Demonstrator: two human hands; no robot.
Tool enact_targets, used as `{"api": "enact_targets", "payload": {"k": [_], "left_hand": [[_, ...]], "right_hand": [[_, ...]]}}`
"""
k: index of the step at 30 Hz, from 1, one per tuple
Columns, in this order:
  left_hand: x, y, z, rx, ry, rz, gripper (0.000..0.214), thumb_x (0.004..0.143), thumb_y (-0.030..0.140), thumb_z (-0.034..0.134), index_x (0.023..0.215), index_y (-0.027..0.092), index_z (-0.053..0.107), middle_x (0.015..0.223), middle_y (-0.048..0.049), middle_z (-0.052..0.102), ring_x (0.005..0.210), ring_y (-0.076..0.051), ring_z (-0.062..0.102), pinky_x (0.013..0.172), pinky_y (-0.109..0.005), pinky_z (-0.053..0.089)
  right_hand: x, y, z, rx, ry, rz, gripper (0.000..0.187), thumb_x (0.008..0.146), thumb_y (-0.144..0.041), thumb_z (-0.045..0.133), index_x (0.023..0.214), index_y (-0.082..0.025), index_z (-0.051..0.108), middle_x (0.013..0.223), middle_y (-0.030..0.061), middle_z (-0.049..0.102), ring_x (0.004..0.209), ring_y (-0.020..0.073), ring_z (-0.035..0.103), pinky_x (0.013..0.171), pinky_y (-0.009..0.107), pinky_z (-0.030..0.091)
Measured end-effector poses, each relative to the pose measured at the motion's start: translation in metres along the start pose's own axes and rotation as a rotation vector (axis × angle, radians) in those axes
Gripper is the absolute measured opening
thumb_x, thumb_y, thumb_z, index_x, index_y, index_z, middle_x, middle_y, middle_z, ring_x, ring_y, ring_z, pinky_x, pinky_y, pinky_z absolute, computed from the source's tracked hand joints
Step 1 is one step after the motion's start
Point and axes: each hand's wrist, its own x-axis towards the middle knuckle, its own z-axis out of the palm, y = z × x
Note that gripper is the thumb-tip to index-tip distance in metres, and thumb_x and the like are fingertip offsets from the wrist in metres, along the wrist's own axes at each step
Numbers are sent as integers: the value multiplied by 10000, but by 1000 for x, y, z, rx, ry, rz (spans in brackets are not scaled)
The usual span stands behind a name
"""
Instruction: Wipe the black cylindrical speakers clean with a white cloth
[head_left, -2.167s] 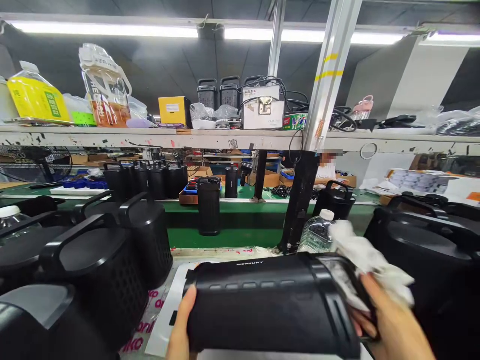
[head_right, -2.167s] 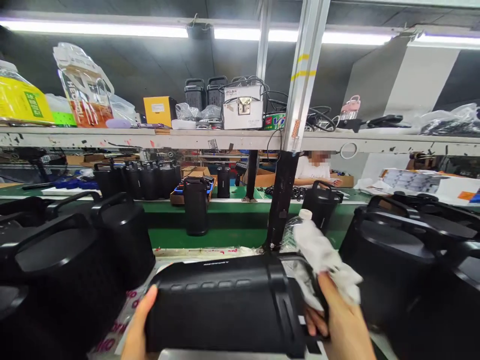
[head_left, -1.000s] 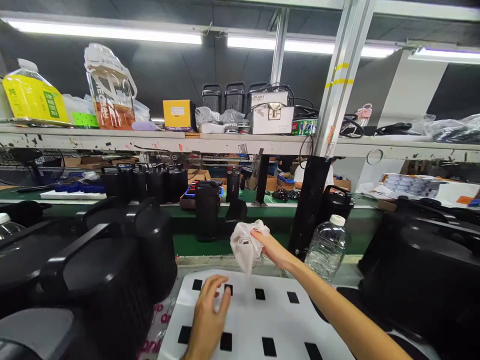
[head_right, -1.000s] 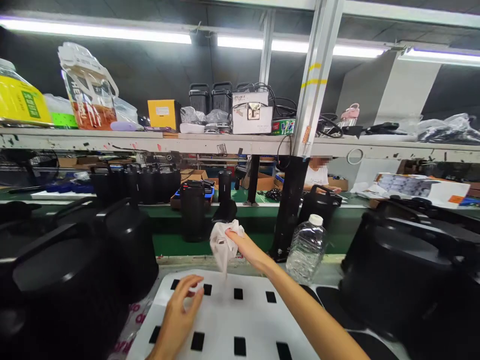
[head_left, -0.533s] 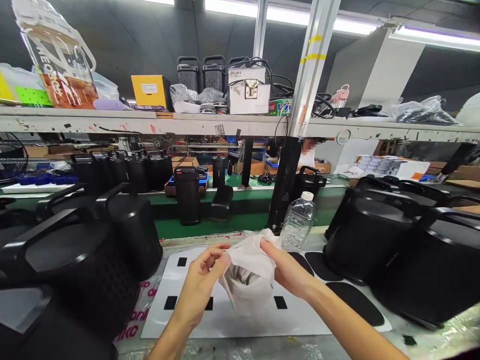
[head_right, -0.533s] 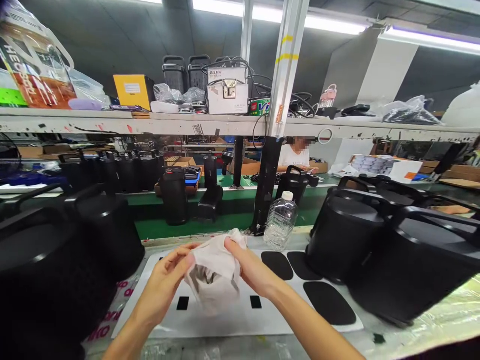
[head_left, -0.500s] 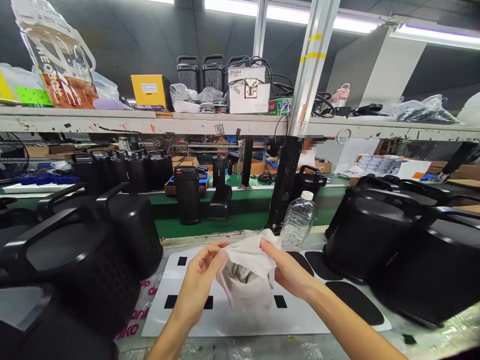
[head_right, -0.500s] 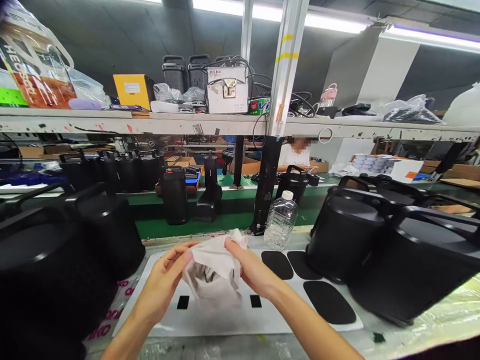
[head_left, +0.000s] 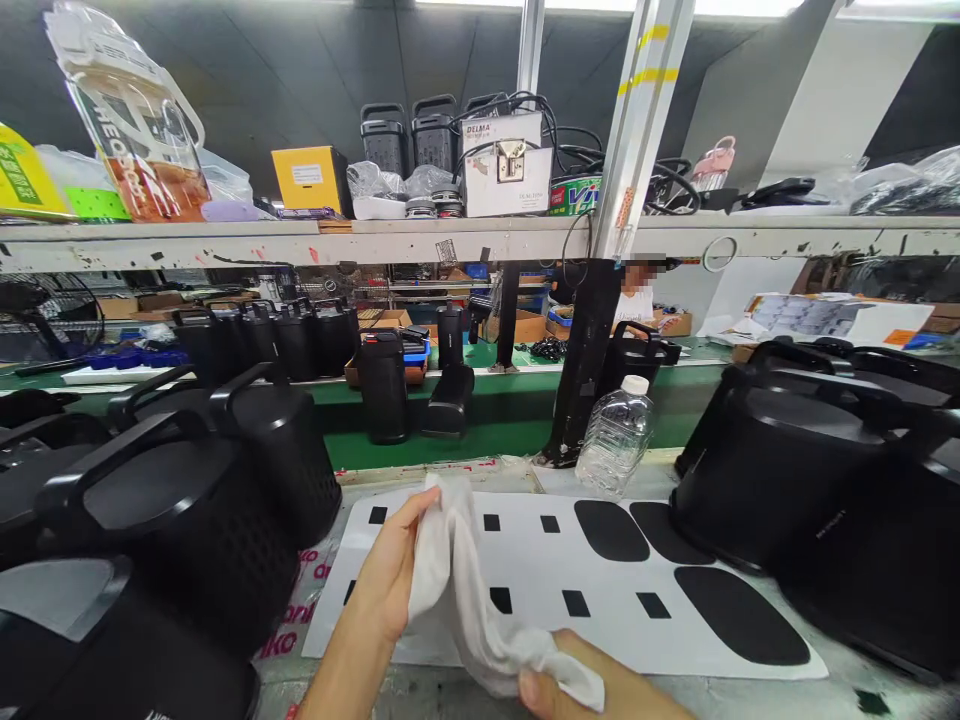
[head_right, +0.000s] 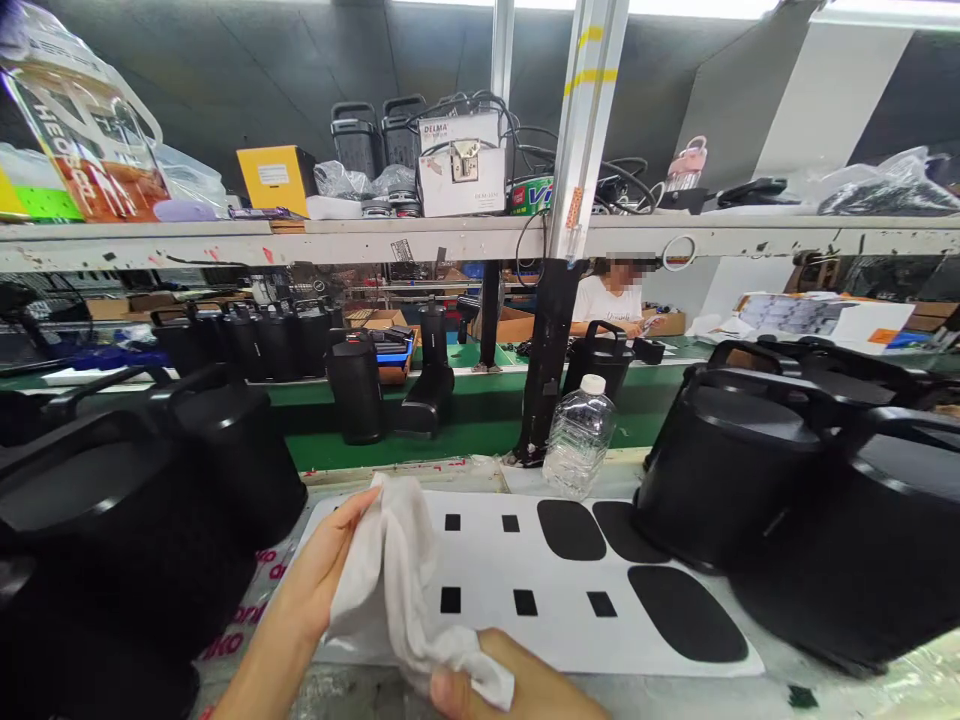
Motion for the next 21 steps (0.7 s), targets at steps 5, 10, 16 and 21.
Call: {"api": "enact_targets", "payload": {"k": [5,10,16,21], "left_hand": [[-19,1,20,-16,-165,-100,589,705,83,700,1263,208,559,862,-23,740,717,-213,737,678,-299,591],[-37,5,27,92,-238,-71,849,673,168,764,1411,400,415,757,58,680,696,-181,717,625,-251,558],[-30,21,5,165,-31,49,581,655,131,761,1217,235,658,758,-4,722,677,-167,700,657,-244,543],[-5,22,-30,587,60,157,284,681,242,736,954,171,769,971,-75,756,803,-190,671,673,-238,492]], "right_hand": [[4,-11,-19,143,-147,-102,920,635,-725,712,1404,-261,509,1492,107,431,1399,307,333,1142,432,214],[27,-2,15,353,-255,-233,915,528,-790,715,1289,-289,626,1436,103,499,1392,346,337,1133,442,235],[23,-9,31,708,190,-141,597,725,-525,744,1260,-295,618,1294,99,622,1203,305,558,1014,447,411],[14,-23,7,561,438,-28,434,708,-478,780,1013,-182,693,1030,108,721,974,283,655,868,387,494]]}}
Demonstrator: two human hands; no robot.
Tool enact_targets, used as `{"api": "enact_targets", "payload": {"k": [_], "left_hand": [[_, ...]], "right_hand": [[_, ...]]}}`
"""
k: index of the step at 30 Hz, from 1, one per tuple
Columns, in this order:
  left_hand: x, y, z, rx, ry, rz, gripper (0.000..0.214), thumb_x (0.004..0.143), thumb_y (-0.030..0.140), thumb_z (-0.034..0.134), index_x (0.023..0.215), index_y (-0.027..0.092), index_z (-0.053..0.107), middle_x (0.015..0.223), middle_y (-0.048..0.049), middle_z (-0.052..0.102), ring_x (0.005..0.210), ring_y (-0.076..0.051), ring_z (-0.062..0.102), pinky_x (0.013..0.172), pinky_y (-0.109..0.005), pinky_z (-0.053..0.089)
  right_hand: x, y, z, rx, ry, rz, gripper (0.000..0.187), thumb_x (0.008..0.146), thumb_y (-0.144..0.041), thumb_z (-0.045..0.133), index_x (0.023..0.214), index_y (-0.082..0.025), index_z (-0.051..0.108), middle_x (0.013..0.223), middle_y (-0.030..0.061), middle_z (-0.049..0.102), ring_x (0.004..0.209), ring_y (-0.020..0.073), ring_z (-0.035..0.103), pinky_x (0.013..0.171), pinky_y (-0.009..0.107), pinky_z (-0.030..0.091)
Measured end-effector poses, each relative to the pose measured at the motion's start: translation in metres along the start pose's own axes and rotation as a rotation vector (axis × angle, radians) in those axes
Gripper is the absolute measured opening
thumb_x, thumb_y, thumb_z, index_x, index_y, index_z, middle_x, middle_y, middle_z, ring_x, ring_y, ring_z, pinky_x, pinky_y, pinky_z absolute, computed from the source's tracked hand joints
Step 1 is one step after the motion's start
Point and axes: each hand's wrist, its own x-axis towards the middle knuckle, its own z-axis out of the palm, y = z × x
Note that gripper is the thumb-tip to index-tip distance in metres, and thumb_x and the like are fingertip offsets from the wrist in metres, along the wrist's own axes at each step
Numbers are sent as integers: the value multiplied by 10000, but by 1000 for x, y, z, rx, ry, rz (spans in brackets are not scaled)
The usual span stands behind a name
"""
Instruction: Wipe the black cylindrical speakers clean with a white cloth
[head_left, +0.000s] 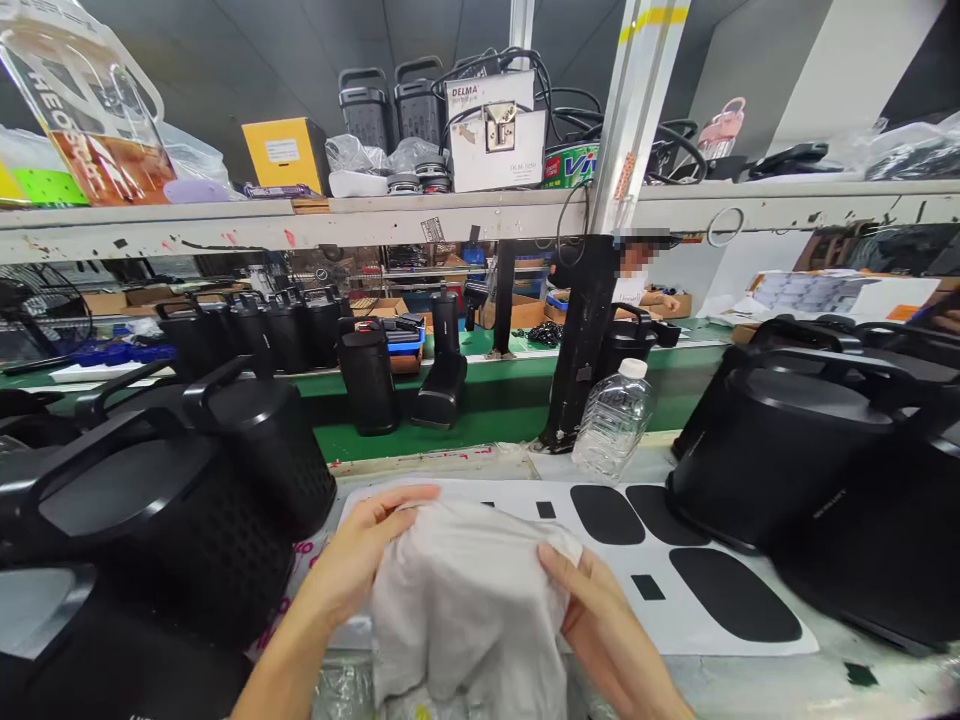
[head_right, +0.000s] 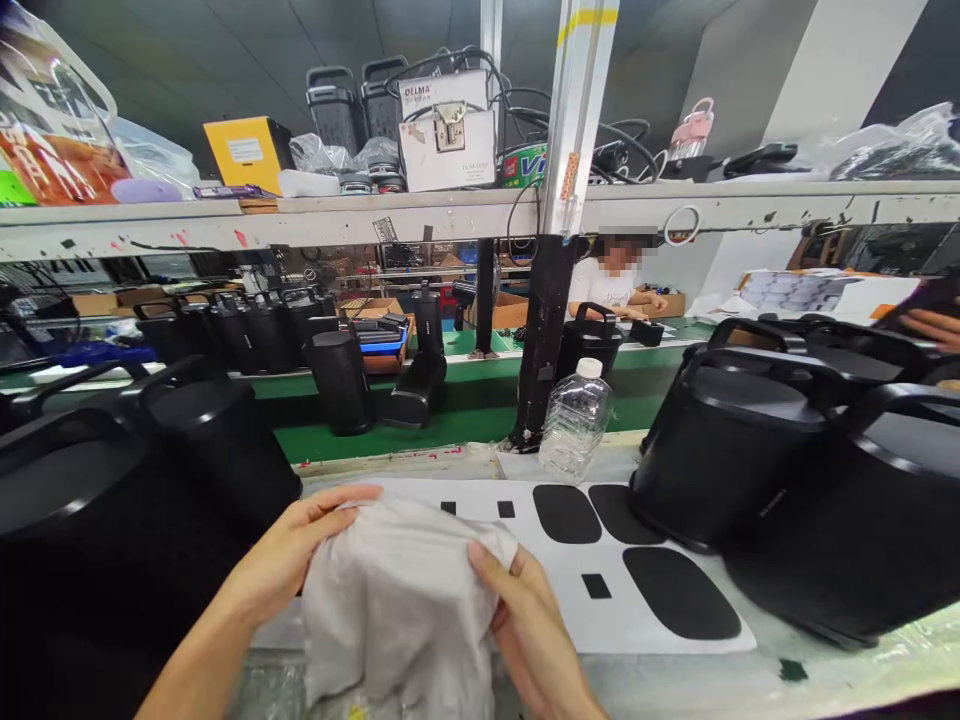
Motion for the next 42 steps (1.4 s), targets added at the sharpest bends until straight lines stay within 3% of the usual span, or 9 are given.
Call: {"api": "enact_targets", "payload": {"k": [7,11,15,18,21,25,29,34,42], "left_hand": [[10,-32,2,192,-136,-17,493,705,394,739,1134,154,699,850,-60,731,824,-205,663,745,-291,489],[11,-47,16,390,-110,135,622,630,269,776,1228,183,631,1070,-101,708,946,-242,657,805,-324,501],[17,-50,26,549,31,288,255,684,248,681,931,214,733,934,-54,665,774,-219,589,777,-348,463],[20,-41,23,575,63,359,137,744,343,653,785,233,725,879,-41,586,824,-235,553,823,-362,428],[21,-32,13,527,45,382,208,763,430,659,794,226,681,1005,-52,583,1016,-250,544,907,-342,403],[21,-26,6,411,-5,282,390,823,610,535,862,222,551,652,34,526,603,-153,517,597,-255,425],[23,-26,8,355,44,241,444,818,673,501,898,238,463,546,100,386,457,-98,339,446,-193,251],[28,-19,2,390,161,258,428,826,652,501,910,236,450,528,123,270,458,-92,260,464,-196,204],[14,-19,38,506,144,294,312,868,553,464,878,242,444,543,98,440,433,-99,295,466,-216,219]], "right_hand": [[16,-22,-58,-744,357,-159,498,604,-612,733,846,-180,677,887,108,722,889,320,631,767,386,466],[12,-28,-74,-834,565,-187,774,583,-571,723,1220,-151,592,692,22,623,707,265,603,697,369,446],[6,-15,-64,-672,279,-211,1041,642,-502,746,1515,-267,231,917,21,626,872,237,615,812,358,464],[8,-3,-55,-859,138,-202,585,660,-447,716,1204,-246,640,1003,87,605,953,279,590,904,413,436],[12,-8,-52,-984,155,-280,315,719,-529,634,751,-227,719,992,124,580,968,314,567,917,455,417],[12,-28,-47,-532,69,-162,395,742,-621,663,790,-232,710,1244,104,595,1194,313,517,1016,409,382],[12,-14,-32,128,-17,239,509,727,-634,690,935,-170,718,1023,129,716,1086,318,622,951,428,466],[7,31,-25,354,-229,374,270,684,-183,777,927,-81,719,902,126,745,1034,277,667,987,372,456],[-3,56,-4,639,17,341,285,630,-169,819,892,-100,732,855,99,744,967,283,683,943,405,485]]}}
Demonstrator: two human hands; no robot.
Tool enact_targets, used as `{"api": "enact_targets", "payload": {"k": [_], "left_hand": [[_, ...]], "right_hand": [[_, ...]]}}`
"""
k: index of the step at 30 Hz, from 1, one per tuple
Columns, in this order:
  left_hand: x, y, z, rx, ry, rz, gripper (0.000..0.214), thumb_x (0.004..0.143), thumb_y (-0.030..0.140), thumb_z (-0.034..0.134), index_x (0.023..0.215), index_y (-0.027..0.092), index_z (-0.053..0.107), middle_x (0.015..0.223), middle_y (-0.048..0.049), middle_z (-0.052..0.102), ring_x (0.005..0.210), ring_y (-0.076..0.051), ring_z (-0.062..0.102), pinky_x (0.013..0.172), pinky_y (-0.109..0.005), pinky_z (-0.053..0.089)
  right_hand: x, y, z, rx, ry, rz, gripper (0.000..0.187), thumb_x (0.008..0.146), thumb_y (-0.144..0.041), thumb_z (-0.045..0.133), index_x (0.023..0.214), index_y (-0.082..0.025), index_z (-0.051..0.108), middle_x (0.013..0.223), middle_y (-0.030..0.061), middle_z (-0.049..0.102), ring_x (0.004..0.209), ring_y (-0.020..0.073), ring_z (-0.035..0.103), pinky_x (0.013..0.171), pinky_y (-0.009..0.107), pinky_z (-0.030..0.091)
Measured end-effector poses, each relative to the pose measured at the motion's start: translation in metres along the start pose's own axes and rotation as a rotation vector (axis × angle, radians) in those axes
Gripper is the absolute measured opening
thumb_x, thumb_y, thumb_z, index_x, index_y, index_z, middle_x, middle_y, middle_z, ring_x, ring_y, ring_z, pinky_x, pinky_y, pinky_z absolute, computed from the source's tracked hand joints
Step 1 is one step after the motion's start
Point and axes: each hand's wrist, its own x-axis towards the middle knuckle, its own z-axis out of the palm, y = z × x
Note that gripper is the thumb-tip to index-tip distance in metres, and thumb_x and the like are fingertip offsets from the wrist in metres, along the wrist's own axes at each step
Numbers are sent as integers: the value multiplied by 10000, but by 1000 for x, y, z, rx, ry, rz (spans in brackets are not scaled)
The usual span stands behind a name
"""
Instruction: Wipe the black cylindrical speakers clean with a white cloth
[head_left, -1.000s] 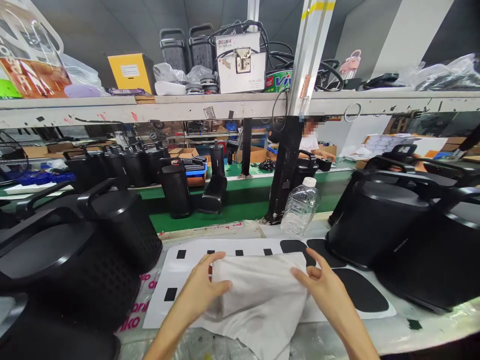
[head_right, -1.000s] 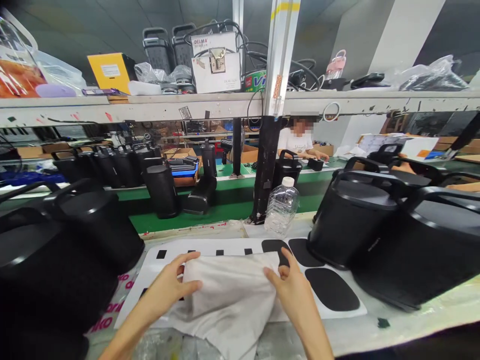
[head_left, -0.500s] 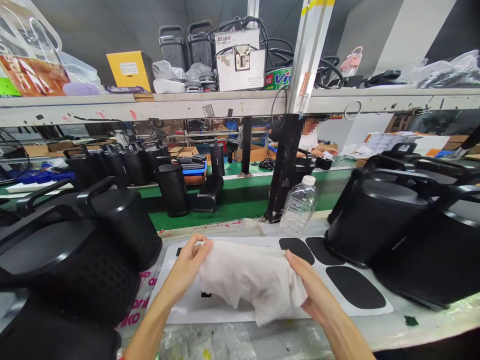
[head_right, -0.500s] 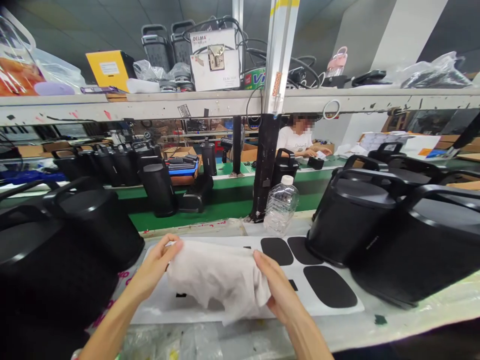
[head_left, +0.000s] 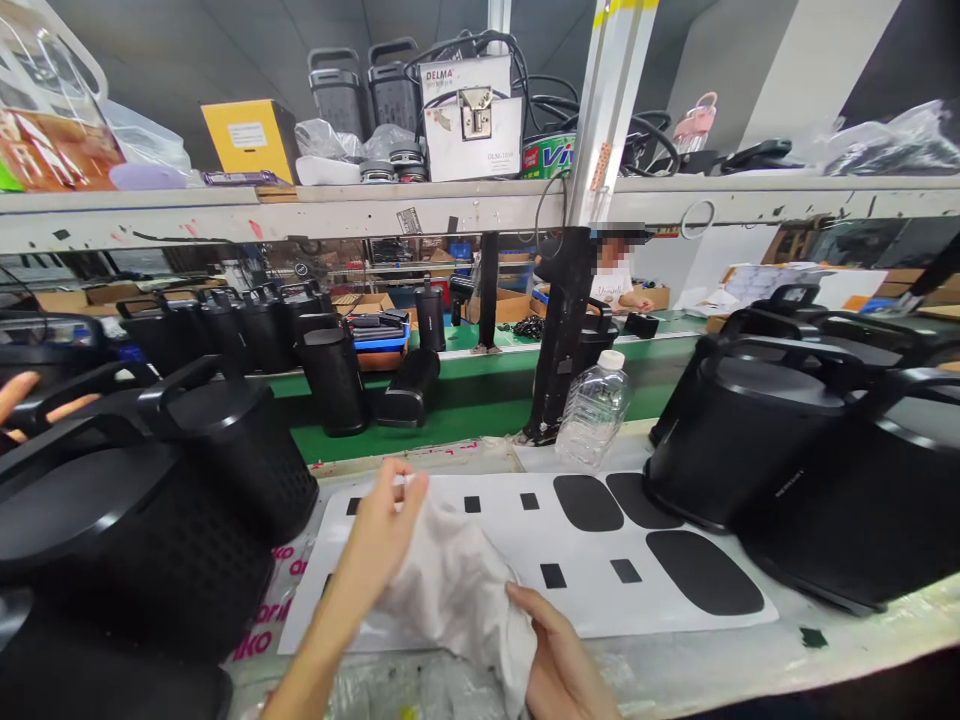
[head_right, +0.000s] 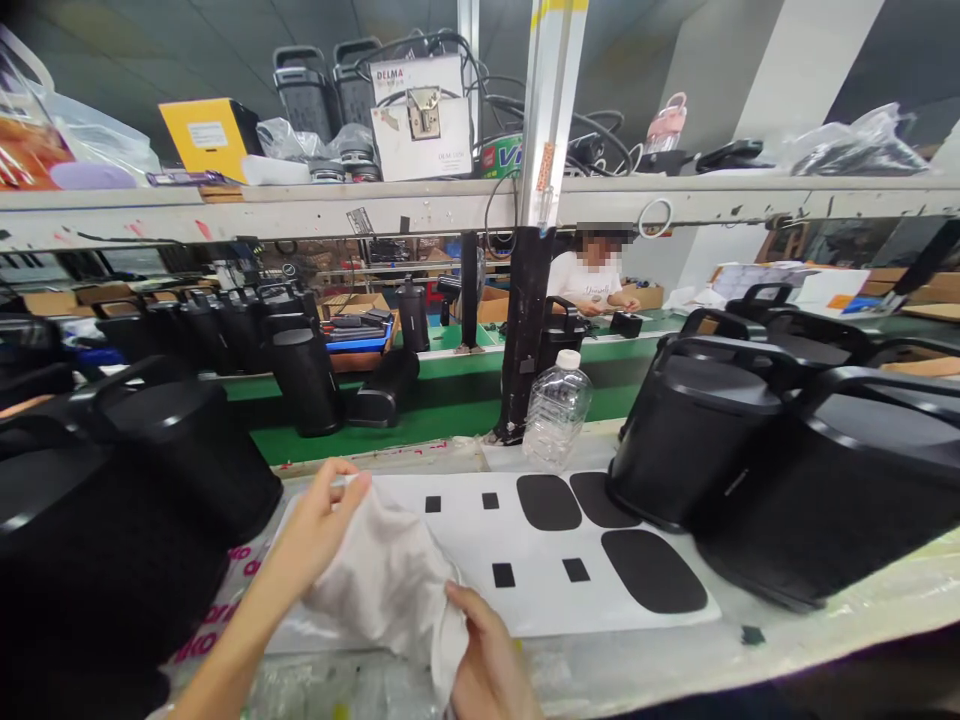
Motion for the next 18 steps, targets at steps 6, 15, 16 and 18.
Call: {"api": "enact_targets", "payload": {"k": [6,15,16,18], "left_hand": [[-44,32,40,39,-481,92,301,891,484,492,1024,240,610,798,-5,655,530,-135,555,537,-246,396],[-13,5,24,104,-276,34,377,854,576,519,801,206,571,821,-35,666,734,-206,607,669,-288,435],[-14,5,27,54,-248,42,374,851,578,523,778,211,540,787,-19,646,694,-190,590,626,-272,416],[-20,8,34,-38,-185,57,372,853,591,515,801,222,507,776,-1,620,658,-174,563,581,-256,387]], "right_hand": [[4,6,13,72,-139,-143,394,600,-425,866,889,-184,751,809,58,733,966,289,667,965,465,460],[-1,-4,17,-14,-277,-126,613,706,-574,753,1153,-158,693,1180,154,679,1232,320,533,1081,508,340],[2,0,16,-25,-293,-123,645,695,-592,755,1170,-160,686,1191,156,674,1240,322,527,1084,506,338],[8,7,10,-51,-307,-118,716,649,-617,778,1201,-174,672,1203,151,671,1249,324,522,1084,498,344]]}}
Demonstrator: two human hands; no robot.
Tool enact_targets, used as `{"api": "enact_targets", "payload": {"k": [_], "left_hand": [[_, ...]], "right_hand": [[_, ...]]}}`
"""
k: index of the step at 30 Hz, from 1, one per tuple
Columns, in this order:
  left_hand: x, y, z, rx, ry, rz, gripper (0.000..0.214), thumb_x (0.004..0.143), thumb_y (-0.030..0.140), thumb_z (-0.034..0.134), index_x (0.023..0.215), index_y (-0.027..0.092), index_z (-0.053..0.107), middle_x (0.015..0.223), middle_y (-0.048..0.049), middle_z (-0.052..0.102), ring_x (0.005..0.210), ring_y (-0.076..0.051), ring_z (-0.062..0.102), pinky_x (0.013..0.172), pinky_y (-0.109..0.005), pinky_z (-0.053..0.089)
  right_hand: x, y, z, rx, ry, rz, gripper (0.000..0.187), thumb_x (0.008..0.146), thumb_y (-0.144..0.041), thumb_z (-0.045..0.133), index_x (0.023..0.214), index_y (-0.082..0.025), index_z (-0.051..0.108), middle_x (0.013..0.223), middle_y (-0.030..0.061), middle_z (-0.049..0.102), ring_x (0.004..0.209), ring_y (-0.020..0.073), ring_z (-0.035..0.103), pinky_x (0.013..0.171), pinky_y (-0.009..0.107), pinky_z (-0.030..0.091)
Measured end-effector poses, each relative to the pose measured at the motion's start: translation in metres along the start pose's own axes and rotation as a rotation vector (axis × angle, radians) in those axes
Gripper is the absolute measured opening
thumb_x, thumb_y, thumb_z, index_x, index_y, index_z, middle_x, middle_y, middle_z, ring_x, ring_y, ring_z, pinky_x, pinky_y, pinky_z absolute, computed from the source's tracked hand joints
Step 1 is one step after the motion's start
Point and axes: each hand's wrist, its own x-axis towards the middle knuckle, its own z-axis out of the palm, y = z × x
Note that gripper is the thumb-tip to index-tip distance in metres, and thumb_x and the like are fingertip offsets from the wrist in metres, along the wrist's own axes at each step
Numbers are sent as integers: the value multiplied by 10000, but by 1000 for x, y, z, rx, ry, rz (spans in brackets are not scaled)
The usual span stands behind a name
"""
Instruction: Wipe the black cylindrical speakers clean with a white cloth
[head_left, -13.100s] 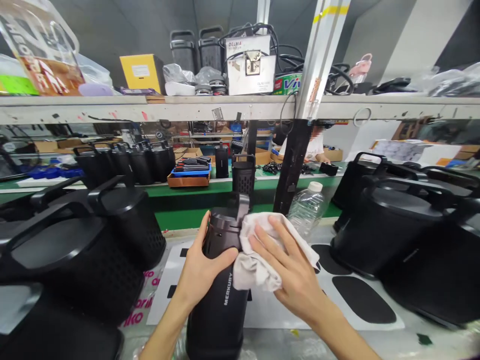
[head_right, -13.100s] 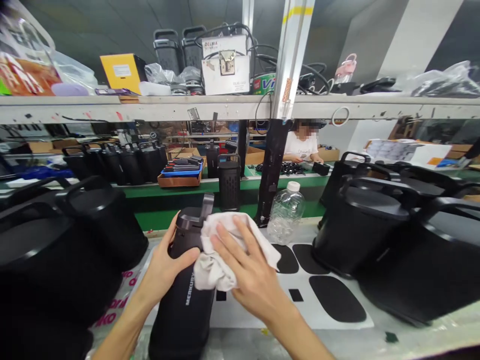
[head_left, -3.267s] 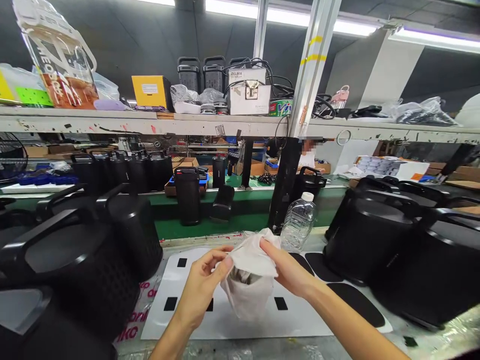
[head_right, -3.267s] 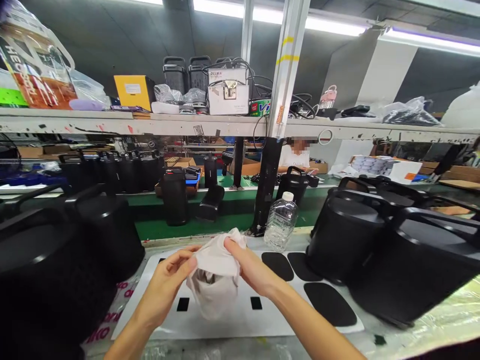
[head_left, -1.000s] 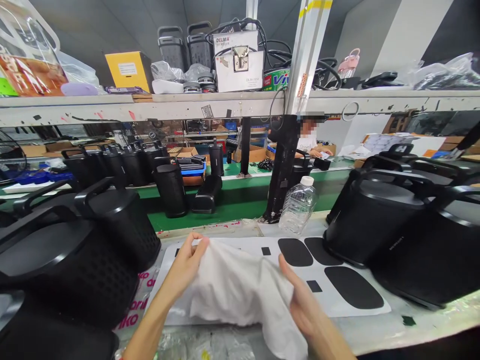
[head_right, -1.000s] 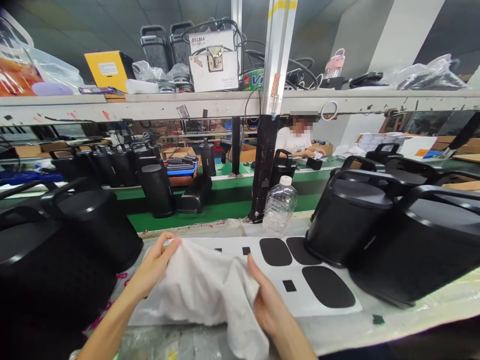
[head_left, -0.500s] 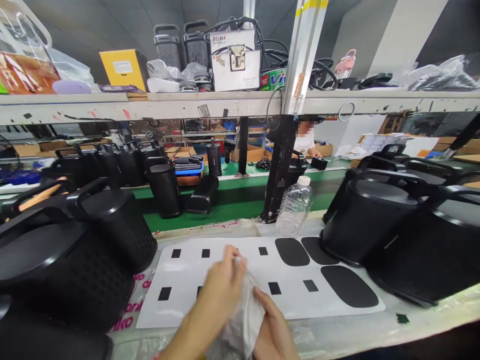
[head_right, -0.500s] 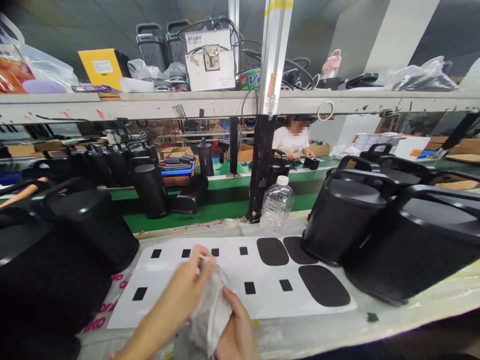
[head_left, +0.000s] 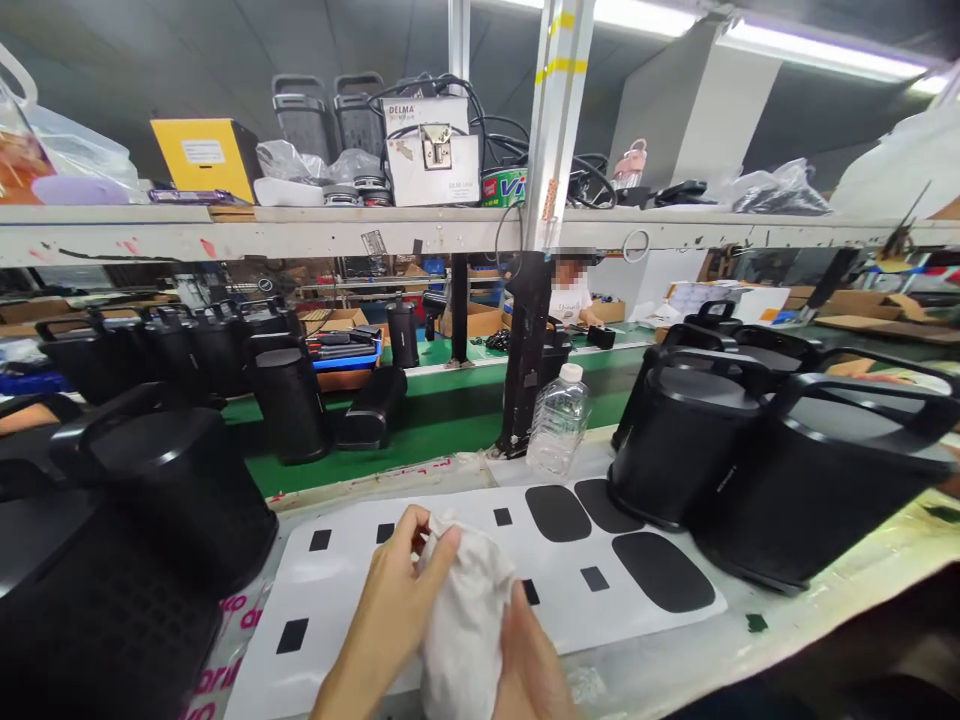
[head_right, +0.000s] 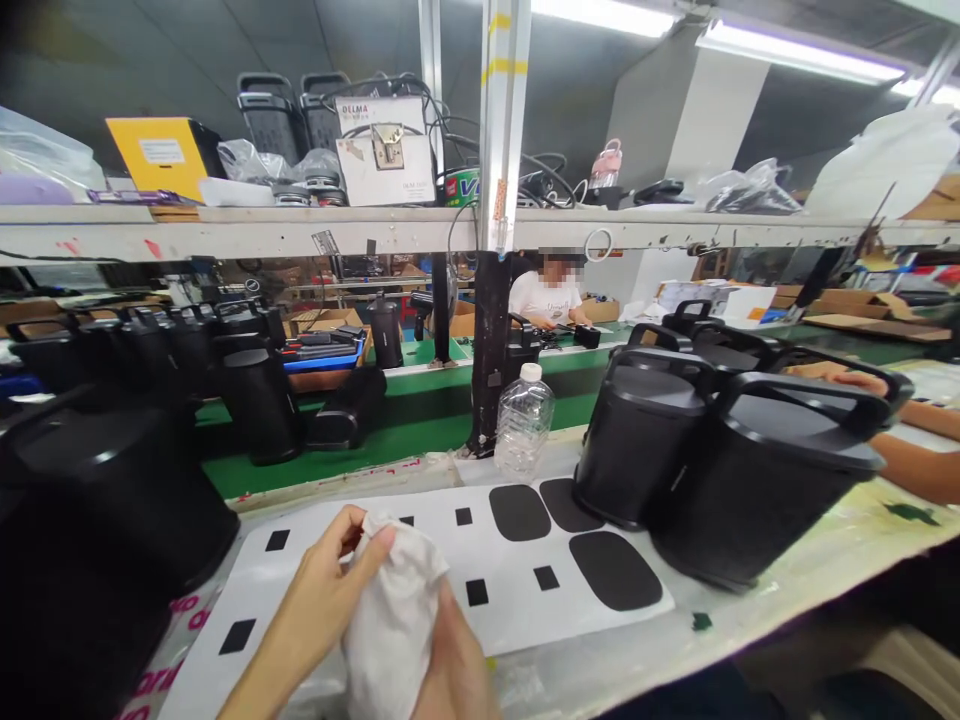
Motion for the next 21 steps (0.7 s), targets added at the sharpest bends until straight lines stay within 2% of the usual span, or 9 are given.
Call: {"api": "enact_targets", "payload": {"k": [3,6,9,11,14,16,18,19,21], "left_hand": [[-7,10,8,-11,-45,11,371,880,609,455,830,241,472,730,18,593,643,-176,541,597,-264,381],[-11,17,9,124,-104,-2,348,907,597,389,878,258,462,748,14,611,704,-205,570,690,-296,397],[-10,13,5,206,-98,-36,360,907,605,350,974,278,485,963,-24,661,823,-234,618,787,-333,413],[-8,4,-1,255,-62,-67,407,890,632,347,1061,294,497,1107,-42,645,780,-231,629,809,-362,428],[-4,-19,-15,294,41,-138,514,856,689,347,1150,293,490,1196,-68,620,665,-212,622,801,-397,458],[-1,-40,-25,285,105,-202,558,841,714,336,1156,280,490,1078,-60,660,673,-226,639,740,-379,480],[2,-64,-32,286,136,-245,552,839,708,327,1125,272,506,873,-26,678,662,-242,654,656,-347,482],[3,-76,-35,294,150,-250,532,839,696,334,1100,270,517,816,-11,674,640,-239,653,633,-337,479],[6,-98,-36,307,184,-236,457,838,648,365,1020,266,538,839,-11,688,645,-227,660,667,-331,485]], "right_hand": [[2,10,-12,-64,38,11,796,557,-665,806,1213,-237,670,1197,107,682,1249,317,529,1064,478,380],[2,17,-20,-127,96,-16,709,577,-633,812,1183,-287,683,1169,50,700,1250,295,535,1042,457,410],[4,17,-18,-142,131,-24,583,648,-500,825,1130,-193,709,1101,94,721,1224,303,557,1038,452,411],[5,11,-12,-132,169,-33,604,631,-484,839,1108,-134,714,1065,132,725,1189,325,580,1027,468,417],[2,-14,0,-123,255,-121,638,616,-520,831,1104,-126,715,1071,147,721,1157,328,600,1014,461,435],[-4,-38,9,-139,327,-239,602,663,-517,799,1123,-139,707,1108,140,711,1157,307,602,1014,433,443],[-10,-66,18,-175,433,-436,605,697,-508,776,1174,-151,676,1151,124,697,1170,285,594,1020,407,444],[-13,-81,22,-214,504,-572,633,704,-510,769,1215,-156,649,1177,116,687,1186,277,583,1029,399,437],[-19,-116,31,-361,666,-905,704,728,-550,731,1298,-165,582,1237,105,656,1219,270,556,1050,403,415]]}}
